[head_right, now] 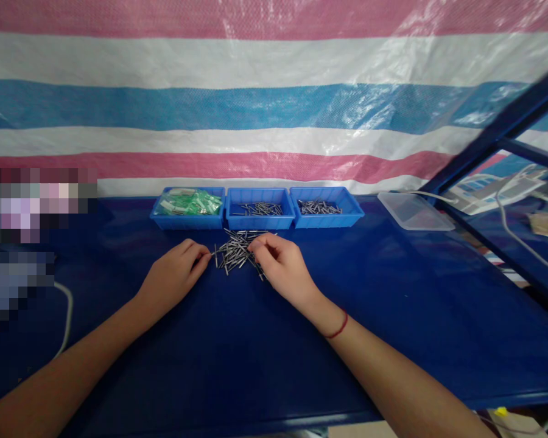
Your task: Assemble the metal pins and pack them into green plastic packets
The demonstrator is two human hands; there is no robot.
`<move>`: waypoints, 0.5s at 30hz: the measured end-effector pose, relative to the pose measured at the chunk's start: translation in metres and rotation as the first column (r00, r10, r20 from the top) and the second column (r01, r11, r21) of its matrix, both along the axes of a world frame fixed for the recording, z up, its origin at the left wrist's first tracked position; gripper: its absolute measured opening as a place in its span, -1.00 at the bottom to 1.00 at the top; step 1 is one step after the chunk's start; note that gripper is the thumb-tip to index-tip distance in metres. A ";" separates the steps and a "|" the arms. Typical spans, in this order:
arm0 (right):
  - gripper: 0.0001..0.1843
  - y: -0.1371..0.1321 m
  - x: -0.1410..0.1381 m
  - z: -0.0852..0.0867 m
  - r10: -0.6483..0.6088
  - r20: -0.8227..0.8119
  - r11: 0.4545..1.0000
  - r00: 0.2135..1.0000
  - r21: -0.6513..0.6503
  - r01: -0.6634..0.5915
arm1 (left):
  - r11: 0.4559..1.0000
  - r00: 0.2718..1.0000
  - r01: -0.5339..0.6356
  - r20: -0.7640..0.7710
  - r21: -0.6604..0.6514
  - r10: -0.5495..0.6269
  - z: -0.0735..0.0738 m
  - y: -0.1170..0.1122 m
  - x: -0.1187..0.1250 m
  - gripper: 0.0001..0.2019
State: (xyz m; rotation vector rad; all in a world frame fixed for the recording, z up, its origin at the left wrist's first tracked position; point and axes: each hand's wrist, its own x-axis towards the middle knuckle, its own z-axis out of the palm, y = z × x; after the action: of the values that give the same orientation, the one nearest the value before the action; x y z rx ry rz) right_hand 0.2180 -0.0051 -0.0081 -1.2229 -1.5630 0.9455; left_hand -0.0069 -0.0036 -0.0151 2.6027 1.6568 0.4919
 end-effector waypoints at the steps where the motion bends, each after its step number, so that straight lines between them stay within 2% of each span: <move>1: -0.75 -0.001 -0.001 0.000 0.012 0.031 1.000 0.999 0.021 -0.013 | 1.000 1.000 -0.011 0.004 0.014 0.011 0.001 0.000 0.000 -0.79; 3: -0.76 -0.003 -0.002 -0.001 0.032 0.105 0.996 0.994 0.075 -0.040 | 0.999 0.999 -0.024 0.049 0.023 0.023 0.003 -0.002 0.001 -0.78; 6: -0.82 -0.005 -0.006 -0.003 0.045 0.174 0.985 0.984 0.159 -0.073 | 0.999 0.978 0.009 0.211 -0.032 -0.002 0.007 -0.006 0.005 -0.78; 10: -0.83 -0.010 -0.011 -0.004 0.050 0.140 0.976 0.989 0.205 -0.078 | 0.984 0.913 0.121 0.404 -0.135 -0.057 0.010 -0.015 0.014 -0.80; 15: -0.89 -0.016 -0.014 0.000 0.054 0.072 0.973 0.996 0.220 -0.068 | 0.959 0.867 0.205 0.492 -0.198 -0.084 0.010 -0.024 0.022 -0.82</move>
State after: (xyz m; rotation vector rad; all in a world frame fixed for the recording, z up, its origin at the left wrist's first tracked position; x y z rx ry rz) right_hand 0.2040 -0.0211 -0.0083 -1.0620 -1.7169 0.7510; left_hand 0.0154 -0.0275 -0.0048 2.1698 1.2575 0.7905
